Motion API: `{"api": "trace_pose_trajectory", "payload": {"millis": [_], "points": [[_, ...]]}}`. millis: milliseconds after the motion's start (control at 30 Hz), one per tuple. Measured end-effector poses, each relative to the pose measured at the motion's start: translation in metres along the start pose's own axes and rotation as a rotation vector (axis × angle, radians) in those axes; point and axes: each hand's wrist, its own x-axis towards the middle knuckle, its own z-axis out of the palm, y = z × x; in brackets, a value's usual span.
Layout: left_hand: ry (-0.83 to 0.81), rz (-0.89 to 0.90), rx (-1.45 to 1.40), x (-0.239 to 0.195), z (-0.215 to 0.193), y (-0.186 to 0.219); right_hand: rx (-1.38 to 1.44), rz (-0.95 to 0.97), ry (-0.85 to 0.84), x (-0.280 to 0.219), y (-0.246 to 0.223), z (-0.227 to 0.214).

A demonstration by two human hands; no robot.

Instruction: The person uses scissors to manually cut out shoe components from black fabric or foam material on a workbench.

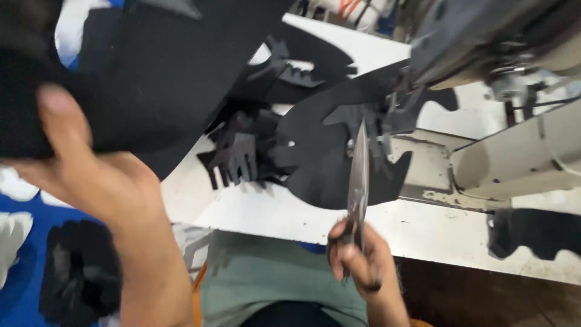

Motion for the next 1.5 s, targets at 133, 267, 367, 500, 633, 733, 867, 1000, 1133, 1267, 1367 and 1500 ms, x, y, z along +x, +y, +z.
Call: {"api": "trace_pose_trajectory", "payload": {"millis": [133,267,367,500,633,733,867,1000,1133,1267,1367,1500], "points": [[-0.293,0.156,1.125,-0.13,-0.151,-0.036,-0.238,0.131,-0.079,-0.038,0.038,-0.007],[-0.545,-0.956,1.033,-0.237,-0.181,-0.017,-0.512,0.067,-0.187,-0.041,0.065,-0.009],[-0.288,-1.305,0.466,-0.236,-0.128,0.022,-0.463,0.254,-0.087,-0.039,0.073,0.001],[-0.761,-1.49,0.201,-0.284,-0.144,0.017,-0.618,0.214,0.022,-0.033,0.06,0.01],[-1.535,-1.125,0.394,-0.199,-0.115,0.068,-0.583,0.287,0.041,-0.036,0.062,0.005],[-1.274,-0.292,0.521,-0.169,-0.119,0.066,-0.33,0.393,0.029,-0.045,0.08,-0.005],[-1.124,0.011,0.795,-0.126,-0.096,0.045,0.211,0.437,-0.083,-0.058,0.106,-0.019],[-1.155,0.188,0.903,-0.118,-0.088,0.016,0.703,0.576,-0.184,-0.065,0.109,-0.021],[-1.231,0.251,0.896,-0.127,-0.089,-0.001,0.697,0.584,-0.249,-0.069,0.116,-0.028],[-1.166,0.172,0.852,-0.133,-0.082,-0.011,0.667,0.587,-0.244,-0.058,0.116,-0.019],[-1.039,-0.055,0.789,-0.127,-0.08,-0.019,0.655,0.596,-0.256,-0.054,0.119,-0.019],[-0.98,-0.345,0.737,-0.116,-0.079,-0.025,0.671,0.602,-0.252,-0.053,0.119,-0.021]]}}
